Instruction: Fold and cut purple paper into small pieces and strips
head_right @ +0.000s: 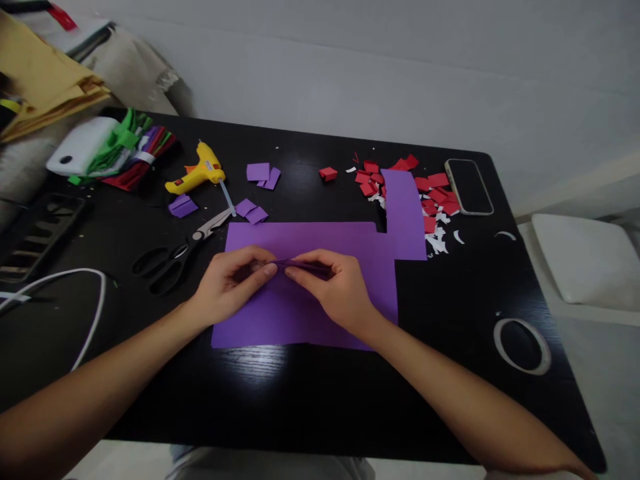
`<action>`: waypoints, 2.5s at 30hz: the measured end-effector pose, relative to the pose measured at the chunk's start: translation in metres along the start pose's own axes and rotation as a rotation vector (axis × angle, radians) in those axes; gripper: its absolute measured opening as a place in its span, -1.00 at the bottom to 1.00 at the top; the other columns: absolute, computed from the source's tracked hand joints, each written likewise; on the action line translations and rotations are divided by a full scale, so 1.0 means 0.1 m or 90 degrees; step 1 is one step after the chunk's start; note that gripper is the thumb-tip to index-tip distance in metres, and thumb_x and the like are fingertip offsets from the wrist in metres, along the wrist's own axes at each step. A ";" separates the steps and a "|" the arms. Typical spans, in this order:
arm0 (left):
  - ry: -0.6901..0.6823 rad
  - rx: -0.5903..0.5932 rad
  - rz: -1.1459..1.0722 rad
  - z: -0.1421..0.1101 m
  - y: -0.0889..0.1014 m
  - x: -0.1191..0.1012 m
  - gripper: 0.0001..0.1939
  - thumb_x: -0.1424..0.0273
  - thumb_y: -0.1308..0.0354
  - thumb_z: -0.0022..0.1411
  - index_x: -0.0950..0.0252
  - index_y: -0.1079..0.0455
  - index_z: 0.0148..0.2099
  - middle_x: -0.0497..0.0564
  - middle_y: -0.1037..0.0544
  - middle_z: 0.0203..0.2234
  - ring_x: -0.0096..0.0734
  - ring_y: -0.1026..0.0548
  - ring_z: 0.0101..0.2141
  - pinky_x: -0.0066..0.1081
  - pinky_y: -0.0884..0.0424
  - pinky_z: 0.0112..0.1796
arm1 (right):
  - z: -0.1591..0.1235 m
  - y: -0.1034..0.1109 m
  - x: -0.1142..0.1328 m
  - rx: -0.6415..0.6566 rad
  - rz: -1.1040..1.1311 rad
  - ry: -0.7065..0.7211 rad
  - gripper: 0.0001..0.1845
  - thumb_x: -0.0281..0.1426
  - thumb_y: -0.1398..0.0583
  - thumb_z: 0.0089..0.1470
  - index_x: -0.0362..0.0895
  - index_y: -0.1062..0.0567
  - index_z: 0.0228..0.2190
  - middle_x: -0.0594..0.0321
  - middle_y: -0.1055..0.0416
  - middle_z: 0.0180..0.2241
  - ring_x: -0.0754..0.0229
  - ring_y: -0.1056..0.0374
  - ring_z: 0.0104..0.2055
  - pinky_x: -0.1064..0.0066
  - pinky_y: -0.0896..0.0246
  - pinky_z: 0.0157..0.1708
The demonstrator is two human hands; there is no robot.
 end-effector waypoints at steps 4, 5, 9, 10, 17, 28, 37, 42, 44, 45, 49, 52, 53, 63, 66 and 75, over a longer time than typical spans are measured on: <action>0.012 -0.002 -0.015 0.00 -0.02 0.02 -0.87 0.34 -0.24 0.38 0.31 -0.52 -0.20 -0.13 -0.50 -0.54 -0.62 -0.38 -0.56 -0.59 -0.28 -0.51 | -0.02 -0.02 0.01 0.004 -0.011 0.002 -0.89 -0.34 -0.46 0.01 -0.02 -0.71 -0.34 0.28 -0.69 -0.31 0.10 -0.63 -0.22 0.25 -0.58 -0.10; 0.016 -0.006 -0.008 0.00 -0.02 0.03 -0.87 0.34 -0.24 0.38 0.30 -0.53 -0.21 -0.13 -0.51 -0.53 -0.61 -0.39 -0.55 -0.59 -0.29 -0.50 | -0.02 -0.01 0.01 0.004 -0.015 0.001 -0.89 -0.33 -0.46 0.01 -0.02 -0.71 -0.34 0.28 -0.69 -0.30 0.10 -0.63 -0.21 0.24 -0.58 -0.10; 0.047 -0.038 -0.007 0.00 0.01 0.07 -0.84 0.32 -0.24 0.37 0.31 -0.53 -0.23 -0.13 -0.47 -0.57 -0.61 -0.35 -0.57 -0.58 -0.26 -0.52 | 0.02 0.04 -0.03 -0.014 -0.009 -0.034 -0.80 -0.29 -0.49 -0.05 -0.05 -0.70 -0.33 0.24 -0.69 -0.30 0.08 -0.63 -0.22 0.25 -0.57 -0.14; 0.058 -0.049 -0.016 0.00 0.03 0.08 -0.83 0.31 -0.23 0.36 0.31 -0.53 -0.24 -0.14 -0.45 -0.58 -0.61 -0.32 -0.58 -0.57 -0.24 -0.53 | 0.03 0.06 -0.05 -0.020 0.002 -0.047 -0.78 -0.28 -0.50 -0.06 -0.05 -0.70 -0.33 0.24 -0.69 -0.31 0.09 -0.63 -0.24 0.26 -0.57 -0.16; 0.109 -0.018 -0.038 0.00 0.00 0.14 -0.80 0.26 -0.24 0.33 0.31 -0.51 -0.22 -0.18 -0.33 -0.64 -0.59 -0.23 -0.63 -0.54 -0.16 -0.58 | 0.06 0.07 -0.06 -0.010 0.028 -0.054 -0.79 -0.28 -0.49 -0.07 -0.06 -0.69 -0.34 0.24 -0.68 -0.32 0.11 -0.62 -0.24 0.28 -0.55 -0.17; 0.128 -0.034 -0.046 0.00 0.02 0.13 -0.77 0.24 -0.25 0.32 0.29 -0.49 -0.31 -0.20 -0.24 -0.68 -0.61 -0.15 -0.65 -0.53 -0.07 -0.60 | 0.08 0.10 -0.04 0.007 0.014 -0.084 -0.79 -0.20 -0.44 0.02 -0.08 -0.65 -0.43 0.32 -0.53 -0.50 0.27 -0.41 -0.45 0.41 -0.32 -0.42; 0.172 -0.065 -0.081 0.01 0.06 0.16 -0.74 0.22 -0.25 0.31 0.31 -0.47 -0.33 -0.17 -0.29 -0.64 -0.58 -0.20 -0.61 -0.52 -0.12 -0.57 | 0.12 0.12 -0.12 -0.008 0.202 -0.112 -0.76 -0.13 -0.35 0.15 -0.04 -0.63 -0.33 0.27 -0.57 -0.36 0.20 -0.51 -0.32 0.30 -0.48 -0.22; 0.130 -0.044 -0.081 0.00 0.01 0.11 -0.77 0.25 -0.27 0.32 0.29 -0.48 -0.33 -0.19 -0.28 -0.66 -0.62 -0.19 -0.65 -0.54 -0.09 -0.60 | 0.07 0.05 -0.04 0.047 0.047 -0.085 -0.72 -0.18 -0.46 -0.01 -0.06 -0.63 -0.31 0.32 -0.52 -0.46 0.23 -0.44 -0.40 0.36 -0.40 -0.34; 0.124 -0.044 -0.092 0.01 0.01 0.10 -0.78 0.25 -0.27 0.32 0.29 -0.49 -0.32 -0.18 -0.33 -0.66 -0.61 -0.25 -0.66 -0.55 -0.14 -0.61 | 0.07 0.06 -0.03 0.039 0.011 -0.078 -0.74 -0.19 -0.46 -0.01 -0.07 -0.63 -0.35 0.32 -0.52 -0.47 0.23 -0.42 -0.42 0.37 -0.38 -0.37; 0.126 -0.045 -0.101 0.01 0.01 0.10 -0.78 0.25 -0.27 0.32 0.29 -0.49 -0.31 -0.17 -0.37 -0.65 -0.60 -0.31 -0.65 -0.55 -0.19 -0.60 | 0.08 0.08 -0.03 0.031 0.006 -0.075 -0.75 -0.18 -0.45 0.00 -0.07 -0.63 -0.37 0.31 -0.53 -0.46 0.22 -0.43 -0.41 0.37 -0.38 -0.37; 0.115 -0.050 -0.114 0.02 0.04 0.11 -0.80 0.26 -0.26 0.34 0.30 -0.53 -0.25 -0.10 -0.52 -0.59 -0.52 -0.48 -0.58 -0.54 -0.35 -0.53 | 0.11 0.13 -0.02 -0.007 -0.013 -0.050 -0.77 -0.19 -0.44 0.01 -0.06 -0.63 -0.37 0.29 -0.55 -0.44 0.19 -0.45 -0.39 0.34 -0.40 -0.35; 0.081 -0.068 -0.066 0.04 0.08 0.09 -0.81 0.27 -0.27 0.34 0.30 -0.56 -0.26 -0.07 -0.55 -0.56 -0.54 -0.45 -0.56 -0.53 -0.35 -0.51 | 0.12 0.16 0.01 -0.024 -0.049 -0.009 -0.84 -0.24 -0.43 0.03 -0.05 -0.65 -0.39 0.30 -0.53 -0.44 0.19 -0.43 -0.37 0.33 -0.37 -0.34; 0.065 -0.078 -0.044 0.04 0.09 0.09 -0.82 0.29 -0.28 0.34 0.29 -0.57 -0.26 -0.04 -0.58 -0.51 -0.52 -0.47 -0.52 -0.52 -0.37 -0.48 | 0.12 0.17 0.03 -0.034 -0.066 0.018 -0.87 -0.26 -0.43 0.04 -0.04 -0.65 -0.39 0.29 -0.54 -0.42 0.19 -0.43 -0.35 0.33 -0.36 -0.32; 0.123 -0.106 -0.132 0.01 0.07 0.11 -0.78 0.33 -0.34 0.30 0.23 -0.67 -0.03 0.00 -0.69 -0.44 -0.47 -0.58 -0.51 -0.48 -0.53 -0.47 | 0.04 0.16 0.10 -0.034 -0.092 0.011 -0.78 -0.32 -0.34 0.17 -0.05 -0.65 -0.13 0.40 -0.44 -0.59 0.30 -0.30 -0.62 0.39 -0.24 -0.57; 0.120 -0.120 -0.176 0.01 0.07 0.09 -0.82 0.36 -0.37 0.25 0.24 -0.68 -0.10 0.05 -0.72 -0.35 -0.40 -0.66 -0.38 -0.44 -0.62 -0.34 | 0.04 0.12 0.09 0.019 0.024 -0.008 -0.72 -0.32 -0.37 0.13 -0.04 -0.62 -0.08 0.29 -0.61 -0.40 0.21 -0.53 -0.47 0.32 -0.50 -0.43; 0.118 -0.135 -0.245 0.04 0.07 0.10 -0.74 0.35 -0.52 0.04 0.28 -0.65 -0.19 0.05 -0.71 -0.32 -0.39 -0.65 -0.37 -0.40 -0.63 -0.27 | 0.05 0.11 0.05 0.005 0.016 0.044 -0.69 -0.30 -0.52 -0.10 0.02 -0.70 -0.24 0.23 -0.67 -0.22 0.08 -0.58 -0.21 0.17 -0.56 -0.13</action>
Point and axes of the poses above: each hand's wrist, its own z-axis towards the middle knuckle, its own y-axis out of the back of the hand, x = y × z, the point moved 4 cm from there along z, towards the middle knuckle
